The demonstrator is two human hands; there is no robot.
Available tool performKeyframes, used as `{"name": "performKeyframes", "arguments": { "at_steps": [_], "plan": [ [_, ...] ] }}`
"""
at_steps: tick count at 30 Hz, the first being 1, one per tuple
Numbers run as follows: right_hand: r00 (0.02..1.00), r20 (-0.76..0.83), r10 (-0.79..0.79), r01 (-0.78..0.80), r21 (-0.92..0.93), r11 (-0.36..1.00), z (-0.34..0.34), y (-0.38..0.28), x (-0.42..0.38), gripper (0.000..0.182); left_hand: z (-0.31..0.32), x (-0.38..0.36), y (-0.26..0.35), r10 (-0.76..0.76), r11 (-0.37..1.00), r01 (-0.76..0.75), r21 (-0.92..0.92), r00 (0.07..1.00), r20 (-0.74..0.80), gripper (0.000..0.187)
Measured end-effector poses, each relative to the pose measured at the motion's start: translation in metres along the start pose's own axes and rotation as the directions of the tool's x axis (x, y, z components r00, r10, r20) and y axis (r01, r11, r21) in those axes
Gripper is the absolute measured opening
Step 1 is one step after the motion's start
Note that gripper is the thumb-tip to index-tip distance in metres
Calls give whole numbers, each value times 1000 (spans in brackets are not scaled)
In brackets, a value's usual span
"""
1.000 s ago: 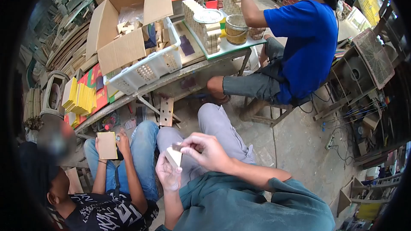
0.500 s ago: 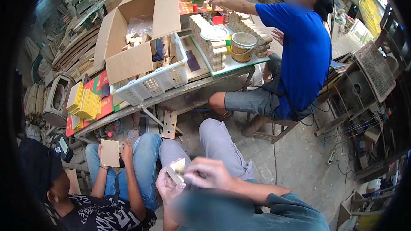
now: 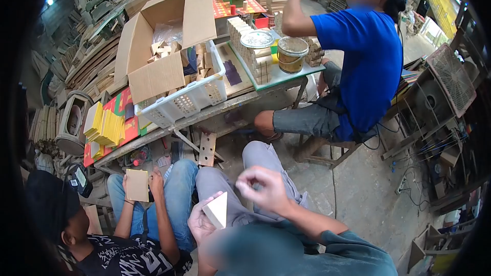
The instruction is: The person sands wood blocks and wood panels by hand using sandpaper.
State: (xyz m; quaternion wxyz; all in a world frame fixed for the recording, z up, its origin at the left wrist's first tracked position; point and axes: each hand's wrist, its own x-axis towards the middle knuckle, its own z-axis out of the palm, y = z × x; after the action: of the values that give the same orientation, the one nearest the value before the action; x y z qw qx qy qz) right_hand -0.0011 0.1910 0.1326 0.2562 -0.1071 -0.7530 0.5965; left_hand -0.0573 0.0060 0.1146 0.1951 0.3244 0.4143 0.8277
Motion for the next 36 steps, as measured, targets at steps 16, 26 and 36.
{"name": "performKeyframes", "arguments": {
  "at_steps": [16, 26, 36],
  "plan": [
    [995, -72, -64, 73, 124, 990, -2, -10, 0, 8, 5, -5, 5, -5, 987, 17, 159, 997, -73, 84],
    [940, 41, -339, 333, 112, 936, 0, -32, -18, 7, 18, -6, 27, -119, 927, 185, 325, 970, -211, 79],
    [888, 155, -434, 401, 202, 893, 11, -36, -32, 10, 6, -12, -1, -89, 988, 103, 113, 989, -122, 78]
  ]
}}
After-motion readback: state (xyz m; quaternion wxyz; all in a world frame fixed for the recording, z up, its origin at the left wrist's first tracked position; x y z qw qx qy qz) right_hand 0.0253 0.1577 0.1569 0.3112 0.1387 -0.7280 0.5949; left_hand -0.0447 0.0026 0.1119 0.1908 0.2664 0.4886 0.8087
